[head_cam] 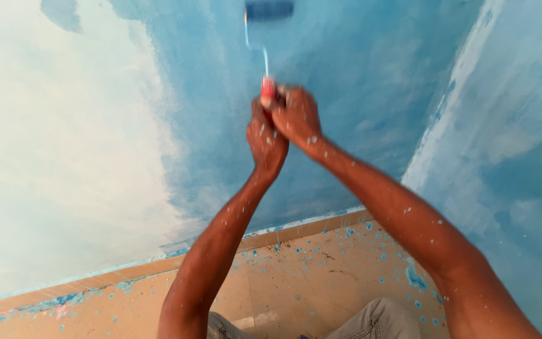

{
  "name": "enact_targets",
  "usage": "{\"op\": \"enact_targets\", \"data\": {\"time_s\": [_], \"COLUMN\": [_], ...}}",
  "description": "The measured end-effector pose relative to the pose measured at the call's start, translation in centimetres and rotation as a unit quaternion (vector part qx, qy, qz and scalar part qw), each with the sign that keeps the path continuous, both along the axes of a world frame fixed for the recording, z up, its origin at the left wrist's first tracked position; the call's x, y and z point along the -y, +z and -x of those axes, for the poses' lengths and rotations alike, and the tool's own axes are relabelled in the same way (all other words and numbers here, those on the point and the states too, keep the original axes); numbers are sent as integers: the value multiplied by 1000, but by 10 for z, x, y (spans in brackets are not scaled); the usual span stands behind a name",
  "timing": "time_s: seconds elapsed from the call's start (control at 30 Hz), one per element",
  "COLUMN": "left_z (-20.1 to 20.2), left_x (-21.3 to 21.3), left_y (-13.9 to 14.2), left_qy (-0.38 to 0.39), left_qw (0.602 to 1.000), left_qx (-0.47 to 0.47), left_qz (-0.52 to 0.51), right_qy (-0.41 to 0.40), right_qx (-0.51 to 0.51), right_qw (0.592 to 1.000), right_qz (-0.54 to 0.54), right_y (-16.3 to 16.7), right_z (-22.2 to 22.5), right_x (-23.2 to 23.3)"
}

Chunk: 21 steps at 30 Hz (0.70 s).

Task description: The person sits on the floor and paints the lower section of a wall and corner with blue paint using a small paint roller, dipping the roller into a paint bucket between passes and rolling the paint across the wall surface.

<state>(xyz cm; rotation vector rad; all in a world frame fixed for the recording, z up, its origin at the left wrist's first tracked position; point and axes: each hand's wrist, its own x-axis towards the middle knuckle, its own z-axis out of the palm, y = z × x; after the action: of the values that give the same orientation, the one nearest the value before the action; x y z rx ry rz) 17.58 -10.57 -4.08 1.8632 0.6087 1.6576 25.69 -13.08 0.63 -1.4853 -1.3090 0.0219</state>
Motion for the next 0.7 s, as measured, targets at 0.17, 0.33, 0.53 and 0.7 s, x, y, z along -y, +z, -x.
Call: {"op": "enact_targets", "data": {"time_s": [0.17, 0.33, 0.53, 0.7], "left_z": [-15, 19, 62, 58], "left_x": [-22, -29, -31, -13], "left_y": [56, 27, -88, -158], "left_qy": [11, 35, 44, 43], "left_qw": [1000, 995, 992, 998], "left_qx": [0, -42, -113, -49], "left_qz": [-3, -79, -29, 15], "right_qy": [14, 33, 32, 39], "right_qx": [6, -23, -48, -87], "right_qw": [999, 997, 998, 991], "right_qz": [-48, -67, 3, 96], "right_y": [58, 24, -91, -144], "right_z": [-16, 10, 54, 63], "right_x": [-14, -19, -11, 4]}}
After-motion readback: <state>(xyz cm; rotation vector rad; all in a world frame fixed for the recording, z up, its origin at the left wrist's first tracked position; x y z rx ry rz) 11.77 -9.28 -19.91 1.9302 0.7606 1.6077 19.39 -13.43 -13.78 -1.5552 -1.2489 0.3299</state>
